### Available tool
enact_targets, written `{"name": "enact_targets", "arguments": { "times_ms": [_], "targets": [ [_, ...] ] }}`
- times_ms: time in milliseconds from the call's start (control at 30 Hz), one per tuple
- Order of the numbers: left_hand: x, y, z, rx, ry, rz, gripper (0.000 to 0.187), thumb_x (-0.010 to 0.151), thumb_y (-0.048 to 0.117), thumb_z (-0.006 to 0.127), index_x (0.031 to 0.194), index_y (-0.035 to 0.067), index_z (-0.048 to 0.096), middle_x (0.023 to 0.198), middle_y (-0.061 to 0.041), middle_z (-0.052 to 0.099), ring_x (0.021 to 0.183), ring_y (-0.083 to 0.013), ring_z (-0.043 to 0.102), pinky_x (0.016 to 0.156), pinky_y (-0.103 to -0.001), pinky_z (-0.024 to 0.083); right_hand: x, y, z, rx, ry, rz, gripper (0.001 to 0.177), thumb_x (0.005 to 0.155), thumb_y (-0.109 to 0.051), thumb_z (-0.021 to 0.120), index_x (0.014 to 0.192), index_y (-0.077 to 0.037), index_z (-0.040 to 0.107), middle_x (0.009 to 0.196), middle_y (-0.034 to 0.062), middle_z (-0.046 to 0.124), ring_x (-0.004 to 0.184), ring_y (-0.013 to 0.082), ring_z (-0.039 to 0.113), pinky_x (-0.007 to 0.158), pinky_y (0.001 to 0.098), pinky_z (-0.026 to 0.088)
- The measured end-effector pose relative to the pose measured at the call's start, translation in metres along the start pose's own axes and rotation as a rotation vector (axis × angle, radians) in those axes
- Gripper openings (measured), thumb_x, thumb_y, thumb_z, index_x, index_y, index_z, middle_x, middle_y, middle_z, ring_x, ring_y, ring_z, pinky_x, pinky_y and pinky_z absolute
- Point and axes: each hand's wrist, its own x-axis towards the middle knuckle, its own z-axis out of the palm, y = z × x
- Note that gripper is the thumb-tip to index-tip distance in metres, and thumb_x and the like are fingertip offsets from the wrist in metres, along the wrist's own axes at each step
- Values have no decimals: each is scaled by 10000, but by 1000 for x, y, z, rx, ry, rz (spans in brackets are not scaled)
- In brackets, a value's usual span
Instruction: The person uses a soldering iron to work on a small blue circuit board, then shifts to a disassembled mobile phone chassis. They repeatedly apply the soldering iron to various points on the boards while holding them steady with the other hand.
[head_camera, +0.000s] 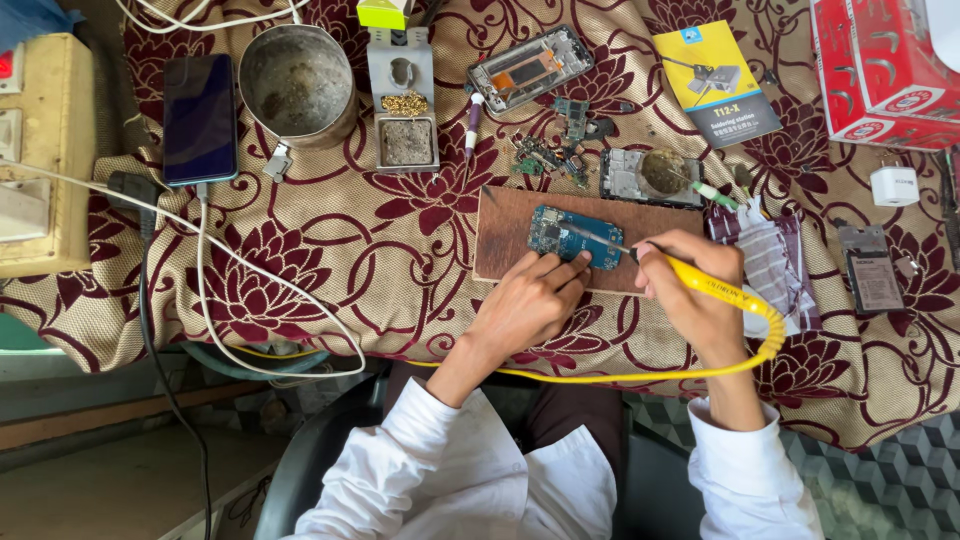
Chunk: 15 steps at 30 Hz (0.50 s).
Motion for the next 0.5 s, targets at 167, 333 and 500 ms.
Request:
{"name": "enact_targets", "arguments": {
  "times_ms": [167,333,500],
  "targets": [
    [1,0,-1,6,13,-3,197,894,139,649,1013,4,729,1291,-79,703,968,-189,618,846,-334,476,8,-12,-6,10,-76,-15,100,966,-24,641,958,46,711,718,43,687,618,62,607,565,219,471],
    [1,1,-4,12,14,1,230,890,127,654,1065,3,735,1276,-51,709,1016,-183,600,843,-328,458,9,-15,-12,-116,-139,-67,123,931,-41,704,1022,38,724,749,49,663,672,46,566,575,217,443],
    [4,2,-3,44,50,30,247,840,120,659,1049,4,723,1256,-77,696,1177,-234,599,968,-355,468,6,-8,-8,-84,-78,-28,123,934,-44,698,1026,32,731,778,45,715,696,40,624,596,204,475]
  ]
}}
